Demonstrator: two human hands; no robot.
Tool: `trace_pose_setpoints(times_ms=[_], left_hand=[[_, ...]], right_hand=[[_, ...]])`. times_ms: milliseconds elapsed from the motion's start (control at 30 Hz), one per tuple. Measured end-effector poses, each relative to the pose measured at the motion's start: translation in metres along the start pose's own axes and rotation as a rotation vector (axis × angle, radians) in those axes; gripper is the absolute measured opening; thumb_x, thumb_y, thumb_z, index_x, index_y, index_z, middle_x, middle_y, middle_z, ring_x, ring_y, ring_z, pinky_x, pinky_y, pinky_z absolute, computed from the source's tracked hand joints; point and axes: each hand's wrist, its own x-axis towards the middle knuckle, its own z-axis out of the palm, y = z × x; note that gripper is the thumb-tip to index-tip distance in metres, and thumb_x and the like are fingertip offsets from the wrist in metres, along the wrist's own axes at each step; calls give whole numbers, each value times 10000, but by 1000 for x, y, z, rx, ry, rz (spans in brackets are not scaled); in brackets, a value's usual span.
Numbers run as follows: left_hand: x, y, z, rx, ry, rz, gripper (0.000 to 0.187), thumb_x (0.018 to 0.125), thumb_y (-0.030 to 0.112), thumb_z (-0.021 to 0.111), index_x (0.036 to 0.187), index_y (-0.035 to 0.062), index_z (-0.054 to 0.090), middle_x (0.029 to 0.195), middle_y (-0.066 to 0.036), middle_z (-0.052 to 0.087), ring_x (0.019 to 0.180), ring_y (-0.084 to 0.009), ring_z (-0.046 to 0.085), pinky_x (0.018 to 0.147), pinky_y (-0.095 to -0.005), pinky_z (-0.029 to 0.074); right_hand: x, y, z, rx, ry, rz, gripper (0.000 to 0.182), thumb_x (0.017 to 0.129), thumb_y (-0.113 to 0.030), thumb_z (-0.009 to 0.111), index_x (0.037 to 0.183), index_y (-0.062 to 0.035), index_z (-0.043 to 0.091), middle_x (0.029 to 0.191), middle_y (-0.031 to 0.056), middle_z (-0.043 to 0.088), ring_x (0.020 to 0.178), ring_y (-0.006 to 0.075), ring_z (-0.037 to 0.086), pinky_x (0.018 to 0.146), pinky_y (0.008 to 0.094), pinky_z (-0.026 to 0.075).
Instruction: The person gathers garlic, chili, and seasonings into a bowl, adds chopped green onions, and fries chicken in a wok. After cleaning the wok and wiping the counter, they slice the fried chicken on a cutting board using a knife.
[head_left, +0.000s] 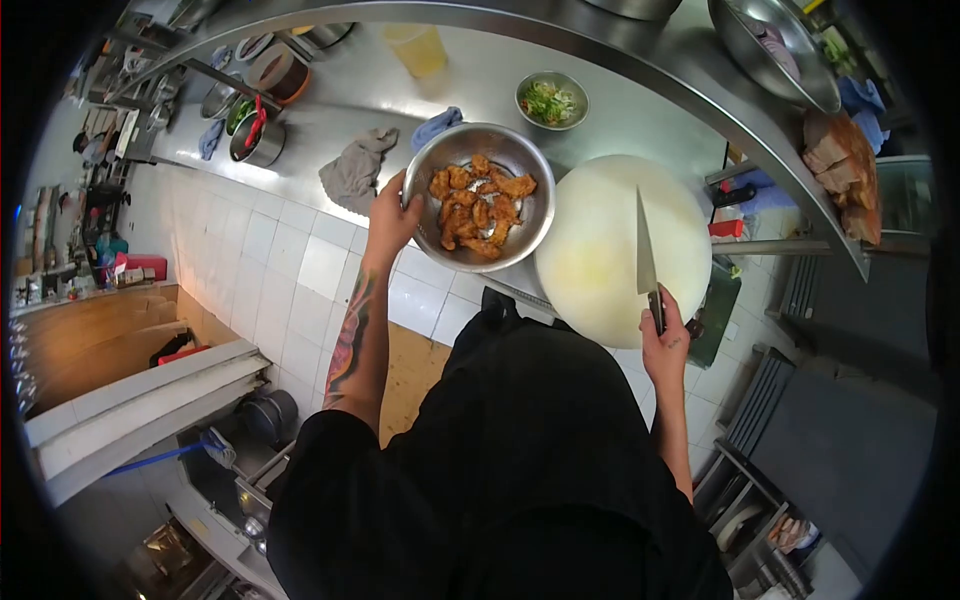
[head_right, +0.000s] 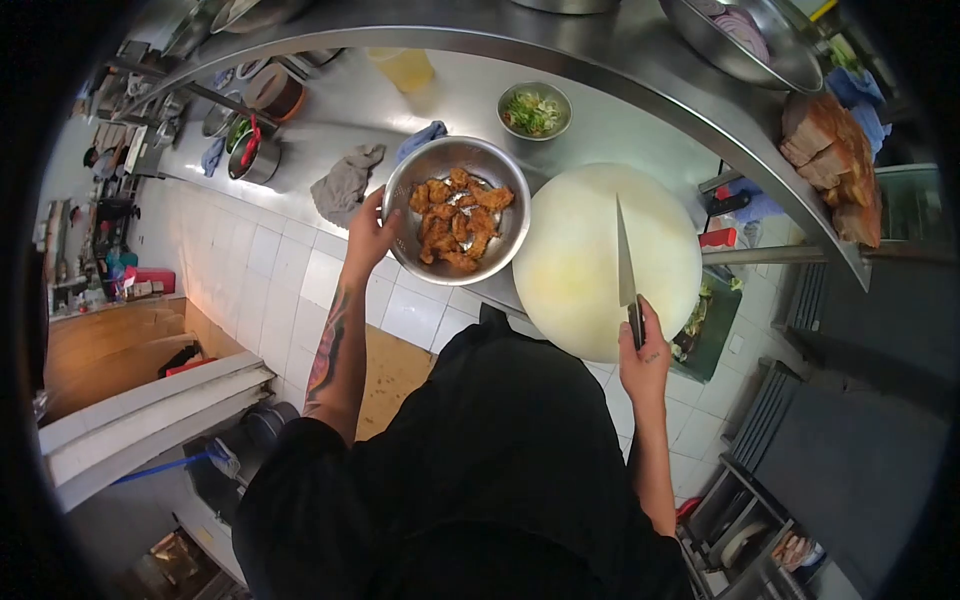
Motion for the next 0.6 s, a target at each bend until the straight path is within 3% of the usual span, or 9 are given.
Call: trace_pose_setpoints(times_ms=[67,200,267,300,367,533,600], left_hand=[[3,2,3,132,236,250,461,862,103,654,1299,-2,552,1001,-213,681,874,-353,682,792,-412,539],[5,44,-10,186,297,260,387,867,116,651,1235,9,600,925,-197,682,831,-338,682,753,-422,539],[1,56,-14,215,79,109,281,875,156,642,1126,30,650,913,-179,688,800,-343,684,719,-442,538],[1,55,-11,216,81,108,281,875,156,642,1126,30,650,913,-179,688,800,-343,684,719,-442,538],[-1,50,-2,422,-184,40,224,881,216,640,1041,62,672,908,-176,691,788,-356,684,704,-460,539],[-2,51,24,601,-233,29,299,865,274,666,1043,38,623,912,-200,690,827,-376,684,725,-478,546],[-3,61,26,581,-139,19,354,848,259,686,1077,13,574,909,-204,686,842,-380,682,732,-481,545]], right_hand=[[3,-15,-5,-80,-33,28,457,939,-140,587,1376,-27,510,1017,160,698,859,194,670,797,302,511],[8,-26,-8,-187,-80,48,425,927,-173,587,1341,-87,545,937,209,695,819,315,706,756,358,530],[9,-20,-10,-188,-80,55,422,926,-172,588,1338,-92,548,936,203,700,822,324,706,754,362,532],[9,-17,-10,-190,-82,62,419,924,-171,590,1334,-96,550,934,196,704,825,334,706,752,366,533],[8,-14,-8,-177,-76,78,418,925,-175,592,1333,-95,551,931,198,705,828,340,706,753,369,534],[4,-11,-8,-185,-72,95,413,929,-184,599,1330,-98,555,937,206,704,837,344,708,753,374,535],[2,-9,-5,-194,-54,43,409,928,-187,608,1322,-87,565,949,220,699,855,361,703,755,381,535]])
